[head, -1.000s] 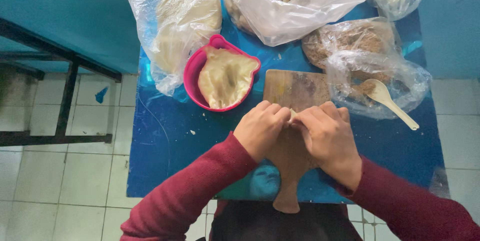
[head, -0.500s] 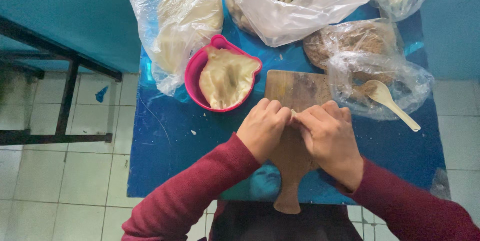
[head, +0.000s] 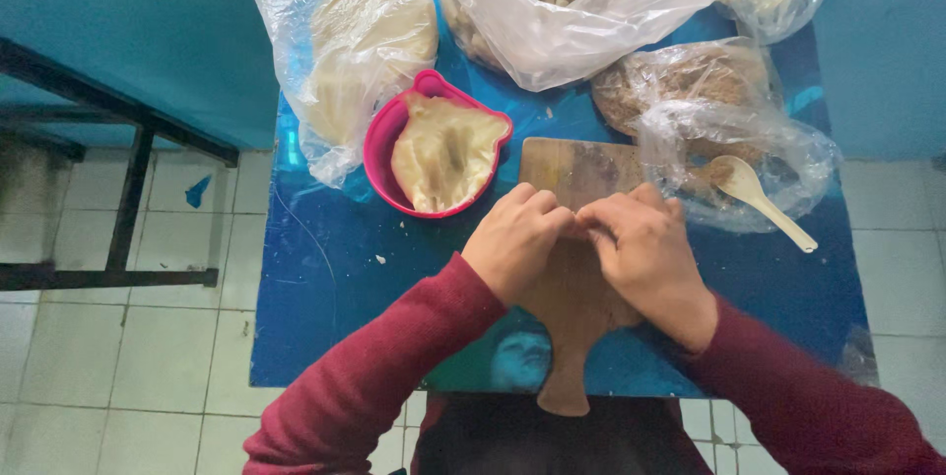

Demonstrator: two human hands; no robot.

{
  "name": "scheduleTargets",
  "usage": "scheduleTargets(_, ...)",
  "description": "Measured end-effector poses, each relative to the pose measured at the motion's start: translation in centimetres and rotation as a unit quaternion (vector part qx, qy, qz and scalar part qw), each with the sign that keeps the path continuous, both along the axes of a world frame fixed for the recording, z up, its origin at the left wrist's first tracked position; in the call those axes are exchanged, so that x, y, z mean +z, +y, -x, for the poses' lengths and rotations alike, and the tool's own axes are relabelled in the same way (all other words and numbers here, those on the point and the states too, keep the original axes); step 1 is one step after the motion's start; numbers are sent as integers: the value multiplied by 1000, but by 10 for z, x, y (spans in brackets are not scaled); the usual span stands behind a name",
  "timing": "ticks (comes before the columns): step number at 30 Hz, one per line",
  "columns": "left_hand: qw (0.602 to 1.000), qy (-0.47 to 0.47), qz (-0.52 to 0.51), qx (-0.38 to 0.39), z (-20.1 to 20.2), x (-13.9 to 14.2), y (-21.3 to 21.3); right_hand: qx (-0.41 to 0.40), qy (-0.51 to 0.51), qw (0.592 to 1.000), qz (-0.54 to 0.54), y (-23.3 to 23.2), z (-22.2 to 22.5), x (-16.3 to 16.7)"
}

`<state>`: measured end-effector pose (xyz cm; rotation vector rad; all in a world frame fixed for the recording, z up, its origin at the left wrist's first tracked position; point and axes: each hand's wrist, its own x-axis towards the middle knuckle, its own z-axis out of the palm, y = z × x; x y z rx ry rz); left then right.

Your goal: The person folds filled pastry pockets at a blue table. They take square dough wrappers from a stack on a wooden board, spoon brown filling from a plastic bag onto a wrapper, fold the wrapper over into a triangle and pinch the edges closed, placing finished pockets into a pink bowl. They repeat this cycle and handle dough pieces from a plastic bag.

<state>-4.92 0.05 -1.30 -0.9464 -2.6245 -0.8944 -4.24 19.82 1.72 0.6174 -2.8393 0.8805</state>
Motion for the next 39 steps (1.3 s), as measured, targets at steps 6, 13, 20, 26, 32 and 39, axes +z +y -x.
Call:
scheduleTargets(6,998,-51,25,3,-2,1,-2,6,65,997,-49,-8,-9,9)
scheduleTargets(13,998,44,30,25,1,-1,1,-21,129,989,-71,-12,-11,5)
scheduleTargets(20,998,10,48,32,-4,-3,0,-3,146,987,-68,-12,-11,1)
scheduleTargets(26,999,26,21,41,-3,-3,1,-8,164,983,-79,-11,-10,-3)
scheduleTargets(32,995,44,41,75,-1,-4,7,-16,192,980,-41,-7,-9,-9)
scheduleTargets(39,991,79,-82,68,0,0,11,1,177,984,-11,6,-9,-12)
